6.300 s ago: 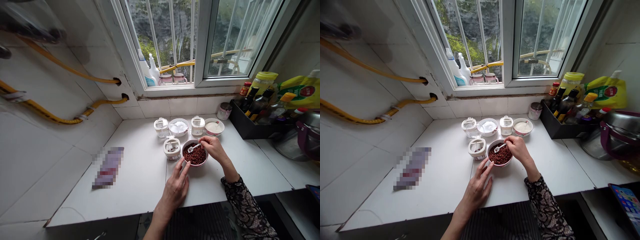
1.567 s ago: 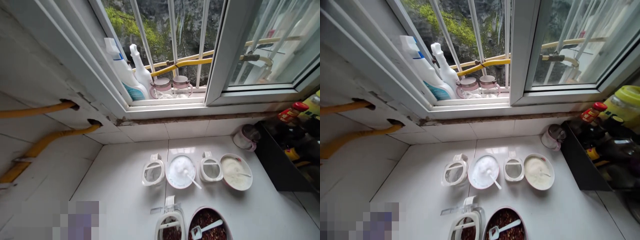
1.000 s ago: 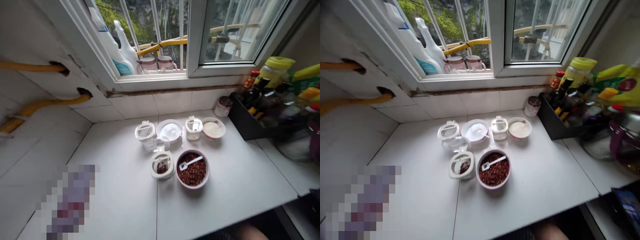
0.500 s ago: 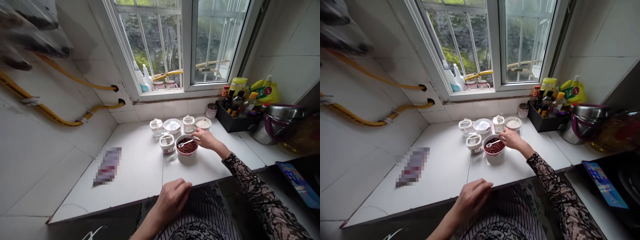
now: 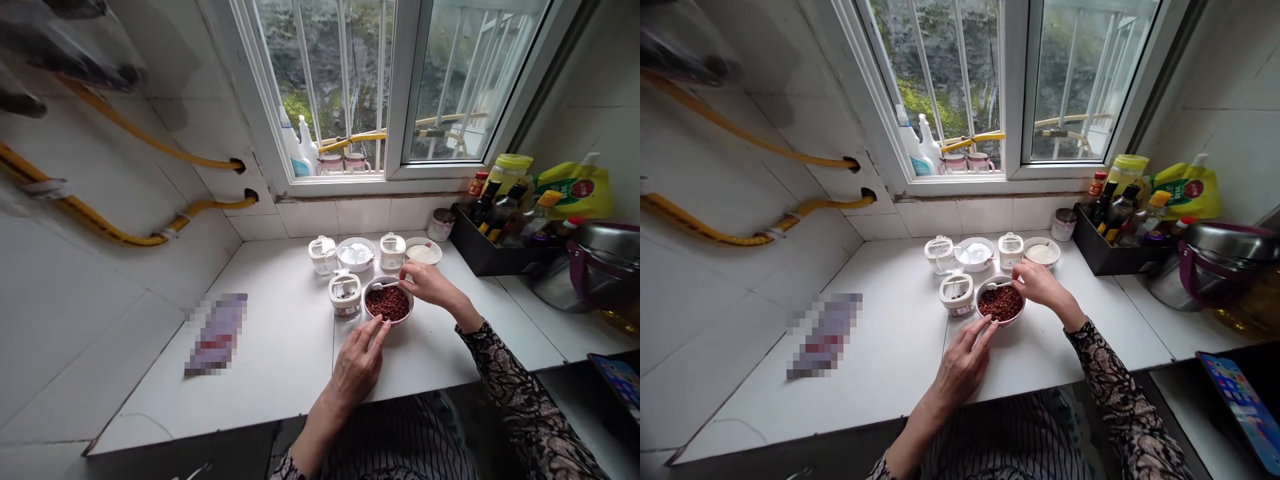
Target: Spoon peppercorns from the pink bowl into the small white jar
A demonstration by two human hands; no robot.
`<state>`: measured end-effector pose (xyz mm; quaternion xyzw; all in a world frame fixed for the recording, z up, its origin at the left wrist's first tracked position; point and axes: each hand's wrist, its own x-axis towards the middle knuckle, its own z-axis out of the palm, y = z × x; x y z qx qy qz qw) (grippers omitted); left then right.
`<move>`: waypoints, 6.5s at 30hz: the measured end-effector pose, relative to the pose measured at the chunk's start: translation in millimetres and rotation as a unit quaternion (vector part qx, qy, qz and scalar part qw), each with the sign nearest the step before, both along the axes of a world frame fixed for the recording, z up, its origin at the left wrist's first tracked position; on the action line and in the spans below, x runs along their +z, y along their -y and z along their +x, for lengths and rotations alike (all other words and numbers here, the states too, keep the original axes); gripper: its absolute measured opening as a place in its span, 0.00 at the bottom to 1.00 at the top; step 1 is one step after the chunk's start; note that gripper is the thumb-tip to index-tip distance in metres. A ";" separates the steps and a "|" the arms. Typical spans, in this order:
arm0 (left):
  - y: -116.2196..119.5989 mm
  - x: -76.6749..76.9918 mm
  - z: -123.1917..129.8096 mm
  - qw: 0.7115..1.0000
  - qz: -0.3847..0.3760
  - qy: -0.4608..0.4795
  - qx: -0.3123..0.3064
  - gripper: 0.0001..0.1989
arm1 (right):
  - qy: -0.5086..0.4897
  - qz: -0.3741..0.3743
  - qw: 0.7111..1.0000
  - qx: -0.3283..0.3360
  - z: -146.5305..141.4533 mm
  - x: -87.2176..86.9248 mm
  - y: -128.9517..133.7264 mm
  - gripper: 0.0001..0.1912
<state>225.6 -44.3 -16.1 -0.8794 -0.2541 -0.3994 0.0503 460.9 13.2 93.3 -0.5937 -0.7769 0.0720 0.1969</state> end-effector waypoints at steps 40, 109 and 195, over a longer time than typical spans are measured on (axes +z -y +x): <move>-1.4 -0.6 -3.4 1.000 -0.018 -0.004 0.001 0.36 | -0.527 -0.075 0.839 -0.110 -4.6 -34.5 -27.1 0.13; -1.1 1.3 -4.0 1.000 -0.011 0.014 0.009 0.35 | -0.337 0.159 0.927 0.042 -56.0 -23.5 3.3 0.10; -1.2 0.9 -5.8 1.000 -0.019 0.019 0.001 0.35 | -0.374 -0.066 0.925 0.003 -21.2 -31.2 -13.4 0.06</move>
